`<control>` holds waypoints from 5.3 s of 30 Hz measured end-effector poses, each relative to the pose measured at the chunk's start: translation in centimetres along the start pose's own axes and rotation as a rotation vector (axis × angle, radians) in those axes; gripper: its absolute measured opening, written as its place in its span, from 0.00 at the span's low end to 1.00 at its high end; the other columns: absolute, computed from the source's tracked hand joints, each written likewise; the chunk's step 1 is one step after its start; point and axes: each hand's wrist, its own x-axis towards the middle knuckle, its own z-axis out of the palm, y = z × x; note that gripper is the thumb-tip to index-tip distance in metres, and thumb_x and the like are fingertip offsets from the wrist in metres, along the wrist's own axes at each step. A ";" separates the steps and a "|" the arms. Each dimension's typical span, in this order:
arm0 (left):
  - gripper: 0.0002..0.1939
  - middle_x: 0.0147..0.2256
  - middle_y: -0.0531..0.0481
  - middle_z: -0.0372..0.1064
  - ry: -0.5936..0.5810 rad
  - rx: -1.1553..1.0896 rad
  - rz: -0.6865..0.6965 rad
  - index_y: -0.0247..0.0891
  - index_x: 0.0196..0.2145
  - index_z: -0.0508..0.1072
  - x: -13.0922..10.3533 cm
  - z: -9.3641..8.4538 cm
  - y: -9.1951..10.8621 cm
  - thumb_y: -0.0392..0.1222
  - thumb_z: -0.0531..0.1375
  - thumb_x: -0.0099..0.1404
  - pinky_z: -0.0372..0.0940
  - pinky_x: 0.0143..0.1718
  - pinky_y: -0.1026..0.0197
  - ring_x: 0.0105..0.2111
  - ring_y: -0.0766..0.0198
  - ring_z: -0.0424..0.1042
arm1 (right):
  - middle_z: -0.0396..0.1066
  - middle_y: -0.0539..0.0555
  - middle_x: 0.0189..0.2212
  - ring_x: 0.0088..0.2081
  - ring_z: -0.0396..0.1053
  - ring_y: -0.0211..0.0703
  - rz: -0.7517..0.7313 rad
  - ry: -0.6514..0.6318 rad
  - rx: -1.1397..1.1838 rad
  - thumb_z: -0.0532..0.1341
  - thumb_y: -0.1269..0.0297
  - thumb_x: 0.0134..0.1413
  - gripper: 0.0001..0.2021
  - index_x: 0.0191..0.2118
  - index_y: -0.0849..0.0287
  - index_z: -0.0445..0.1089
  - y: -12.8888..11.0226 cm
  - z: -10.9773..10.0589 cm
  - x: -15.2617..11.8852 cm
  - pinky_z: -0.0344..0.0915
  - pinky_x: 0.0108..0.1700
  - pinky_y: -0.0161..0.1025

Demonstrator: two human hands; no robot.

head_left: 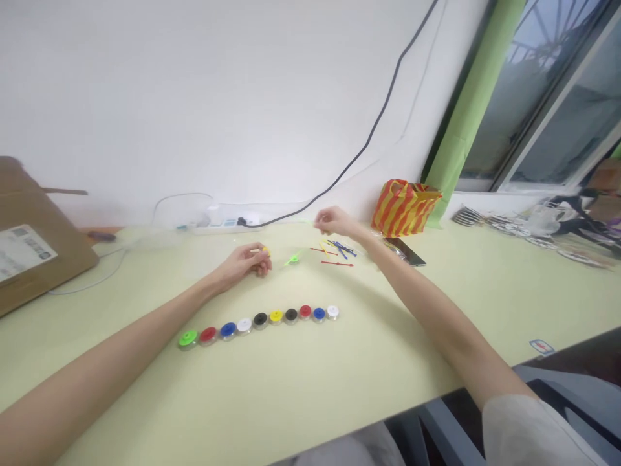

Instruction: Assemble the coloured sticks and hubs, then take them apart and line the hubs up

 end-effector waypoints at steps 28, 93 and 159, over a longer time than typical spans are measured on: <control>0.20 0.37 0.43 0.79 0.058 0.049 -0.056 0.37 0.42 0.77 0.0 0.1 0.4 0.48 0.75 0.55 0.71 0.35 0.61 0.30 0.64 0.74 | 0.82 0.60 0.31 0.32 0.78 0.44 0.441 -0.162 -0.555 0.69 0.79 0.44 0.06 0.31 0.64 0.81 8.0 -3.8 -1.5 0.69 0.33 0.33; 0.20 0.30 0.43 0.77 0.042 0.069 -0.097 0.33 0.35 0.78 -0.2 0.9 0.6 0.54 0.72 0.59 0.66 0.28 0.62 0.26 0.64 0.73 | 0.81 0.57 0.40 0.35 0.74 0.41 0.141 -0.213 -0.702 0.66 0.66 0.56 0.10 0.42 0.61 0.81 5.2 -0.3 -0.5 0.61 0.32 0.33; 0.22 0.35 0.39 0.80 -0.077 0.017 0.001 0.30 0.38 0.81 0.1 -0.3 -1.4 0.53 0.74 0.57 0.71 0.34 0.61 0.28 0.63 0.76 | 0.72 0.50 0.26 0.28 0.66 0.37 -0.258 -0.052 0.360 0.65 0.62 0.53 0.08 0.32 0.61 0.69 -2.2 13.5 -0.5 0.61 0.32 0.36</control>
